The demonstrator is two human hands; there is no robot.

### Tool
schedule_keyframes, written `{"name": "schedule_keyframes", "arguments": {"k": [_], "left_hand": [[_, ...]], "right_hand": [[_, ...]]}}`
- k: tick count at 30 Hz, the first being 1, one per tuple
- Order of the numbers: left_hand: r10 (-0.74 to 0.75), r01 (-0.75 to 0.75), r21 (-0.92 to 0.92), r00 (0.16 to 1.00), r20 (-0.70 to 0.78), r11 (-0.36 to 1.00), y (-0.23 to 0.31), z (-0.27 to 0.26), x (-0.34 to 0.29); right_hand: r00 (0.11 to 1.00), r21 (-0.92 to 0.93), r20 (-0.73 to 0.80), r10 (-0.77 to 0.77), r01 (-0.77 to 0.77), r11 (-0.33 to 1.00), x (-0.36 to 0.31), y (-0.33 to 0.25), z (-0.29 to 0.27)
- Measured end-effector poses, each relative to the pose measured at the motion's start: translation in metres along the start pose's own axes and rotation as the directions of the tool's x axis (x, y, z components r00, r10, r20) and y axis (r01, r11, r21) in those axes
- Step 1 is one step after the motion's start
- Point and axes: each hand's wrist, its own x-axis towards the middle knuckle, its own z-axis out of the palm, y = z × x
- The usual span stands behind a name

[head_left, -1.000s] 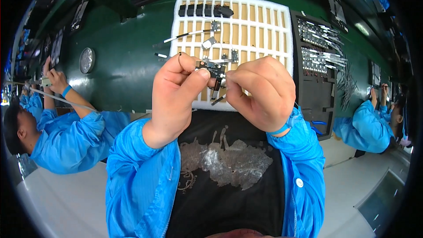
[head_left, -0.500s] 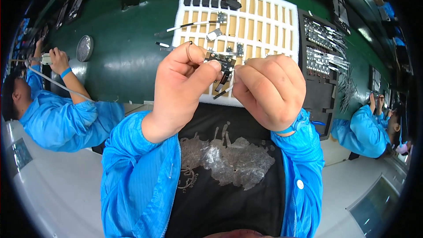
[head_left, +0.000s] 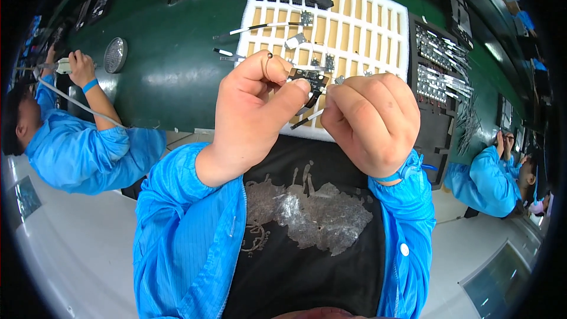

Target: The person assembles small electronic components onto circuit boards by hand, using pliers to manipulate the components from a plastic tray at a factory workbench.

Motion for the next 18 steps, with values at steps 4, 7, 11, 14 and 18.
{"name": "schedule_keyframes", "arguments": {"k": [4, 7, 11, 14, 18], "left_hand": [[-0.025, 0.025, -0.028, 1.0, -0.004, 0.999, 0.0006, 0.0007, 0.0002], [-0.014, 0.014, -0.028, 1.0, -0.007, 0.999, -0.002, -0.0009, 0.0009], [-0.009, 0.009, -0.015, 1.0, 0.001, 1.0, -0.0005, -0.0001, 0.0009], [-0.032, 0.032, -0.025, 0.999, -0.007, 0.999, 0.0004, -0.0002, 0.0001], [-0.048, 0.048, -0.039, 0.999, -0.013, 0.998, -0.0003, -0.0004, -0.0005]], "right_hand": [[1.0, 0.01, 0.0, 0.001, -0.001, 1.0, 0.0006, -0.0004, 0.001], [1.0, 0.016, 0.007, 0.012, -0.012, 1.0, -0.0004, 0.0, 0.0012], [0.999, 0.047, 0.023, 0.047, -0.048, 0.998, 0.0044, -0.0037, -0.0035], [0.999, 0.062, 0.035, 0.036, -0.039, 0.997, 0.0049, -0.0034, -0.0036], [0.999, 0.069, 0.035, 0.039, -0.041, 0.997, 0.0043, -0.0045, -0.0037]]}}
